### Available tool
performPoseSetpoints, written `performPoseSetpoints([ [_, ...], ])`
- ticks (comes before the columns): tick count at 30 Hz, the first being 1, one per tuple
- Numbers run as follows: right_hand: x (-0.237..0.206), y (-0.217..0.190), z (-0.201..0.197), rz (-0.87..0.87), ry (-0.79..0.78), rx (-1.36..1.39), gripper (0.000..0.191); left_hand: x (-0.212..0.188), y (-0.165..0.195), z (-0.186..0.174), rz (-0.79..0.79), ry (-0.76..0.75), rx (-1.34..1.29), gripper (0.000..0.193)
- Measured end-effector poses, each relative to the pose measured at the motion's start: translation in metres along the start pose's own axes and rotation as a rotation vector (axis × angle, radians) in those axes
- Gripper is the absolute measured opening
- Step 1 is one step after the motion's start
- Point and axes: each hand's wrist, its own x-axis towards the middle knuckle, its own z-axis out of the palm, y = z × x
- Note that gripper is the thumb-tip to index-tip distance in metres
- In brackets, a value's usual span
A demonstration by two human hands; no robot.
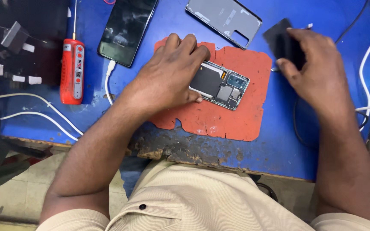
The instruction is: The person disassembles a smartphone by removing screws and detaching internal components. They use a screwdriver to loosen screws and a small tool to pry open parts, then remove the camera module and other internal pieces.
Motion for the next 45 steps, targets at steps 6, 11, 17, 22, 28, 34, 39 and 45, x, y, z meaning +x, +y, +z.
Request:
performPoseSetpoints([
  [6,-0.015,0.029,0.013,0.016,0.087,-0.074,0.047,-0.004,0.000,-0.008,0.007,-0.008,0.008,0.082],
  [11,-0.022,0.029,-0.002,-0.084,0.192,-0.121,0.041,-0.007,0.004,-0.006,-0.008,-0.044,0.041,0.086],
  [17,-0.020,-0.007,-0.009,-0.149,0.239,0.008,0.027,-0.015,0.004,-0.023,-0.040,-0.063,-0.071,0.062],
  [22,-0.012,-0.052,-0.008,-0.092,0.206,0.170,0.017,-0.029,-0.014,-0.022,-0.069,-0.154,-0.237,0.031],
  [28,-0.014,-0.096,0.012,0.178,0.048,0.861,0.030,-0.067,-0.012,-0.017,-0.259,0.124,-0.578,0.026],
  [34,-0.030,-0.101,0.030,0.288,-0.210,1.495,0.078,-0.050,0.075,0.021,-0.226,0.419,-0.995,0.036],
  [39,-0.022,-0.097,0.023,0.326,-0.314,1.352,0.061,-0.115,0.040,0.012,-0.196,0.402,-0.296,0.023],
  [45,-0.020,-0.077,0.016,0.237,-0.326,0.543,0.039,-0.168,0.001,-0.027,-0.639,0.411,0.766,0.051],
])
